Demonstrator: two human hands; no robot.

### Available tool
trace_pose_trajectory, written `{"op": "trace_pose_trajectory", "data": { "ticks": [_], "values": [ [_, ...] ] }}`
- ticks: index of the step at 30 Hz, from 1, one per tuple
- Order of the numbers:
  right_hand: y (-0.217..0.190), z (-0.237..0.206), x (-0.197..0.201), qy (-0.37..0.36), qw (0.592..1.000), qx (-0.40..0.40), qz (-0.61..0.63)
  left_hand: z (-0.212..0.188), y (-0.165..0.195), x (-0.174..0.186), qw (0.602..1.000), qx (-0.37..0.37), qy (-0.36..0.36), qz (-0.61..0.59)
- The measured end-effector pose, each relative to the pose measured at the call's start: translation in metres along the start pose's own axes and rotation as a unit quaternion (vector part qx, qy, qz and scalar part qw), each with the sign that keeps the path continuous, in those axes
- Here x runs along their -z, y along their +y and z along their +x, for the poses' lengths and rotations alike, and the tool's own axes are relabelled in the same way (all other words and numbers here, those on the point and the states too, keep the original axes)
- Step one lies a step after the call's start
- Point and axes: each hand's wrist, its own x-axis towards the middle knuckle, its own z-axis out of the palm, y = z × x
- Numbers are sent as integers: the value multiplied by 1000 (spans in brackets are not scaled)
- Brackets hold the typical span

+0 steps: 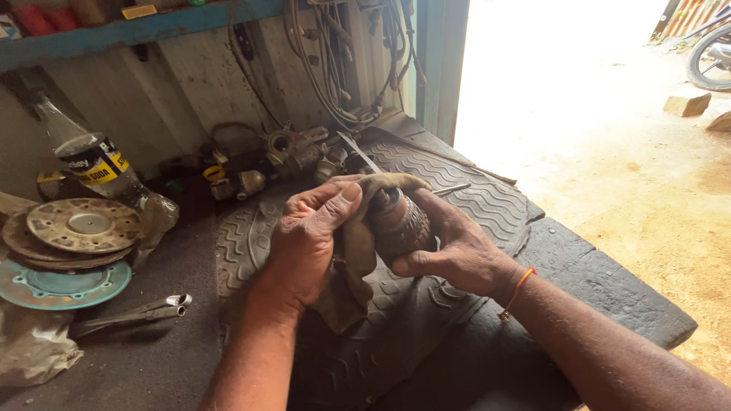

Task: The person cleans a cylindrical mechanical part, likely a starter motor armature, using a rag and a metal tool. They wipe the surface and grooves of the part repeatedly, rotating it to access different areas, in a workshop setting.

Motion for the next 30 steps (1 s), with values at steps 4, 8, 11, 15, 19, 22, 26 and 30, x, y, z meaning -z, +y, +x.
{"op": "trace_pose_trajectory", "data": {
  "ticks": [4,8,11,15,19,22,26,30],
  "values": [
    [3,-1,5,-21,1000,10,15,-2,2,-1,995,42,-6,-92],
    [10,-2,11,3,999,-32,-23,-1,7,-6,998,59,-27,-23],
    [11,-3,14,12,998,-60,15,2,10,-12,996,29,-76,29],
    [4,-7,11,-18,995,-56,78,4,14,-17,978,-37,-71,192],
    [-1,-7,-3,48,992,37,-109,7,13,-24,956,-104,24,274],
    [-5,-5,-4,67,986,24,-154,8,14,-24,972,-51,33,228],
    [-7,-1,6,-45,980,-74,179,8,17,-22,980,-3,13,200],
    [-3,-2,1,-7,998,-25,62,7,17,-24,982,-6,36,186]
  ]
}}
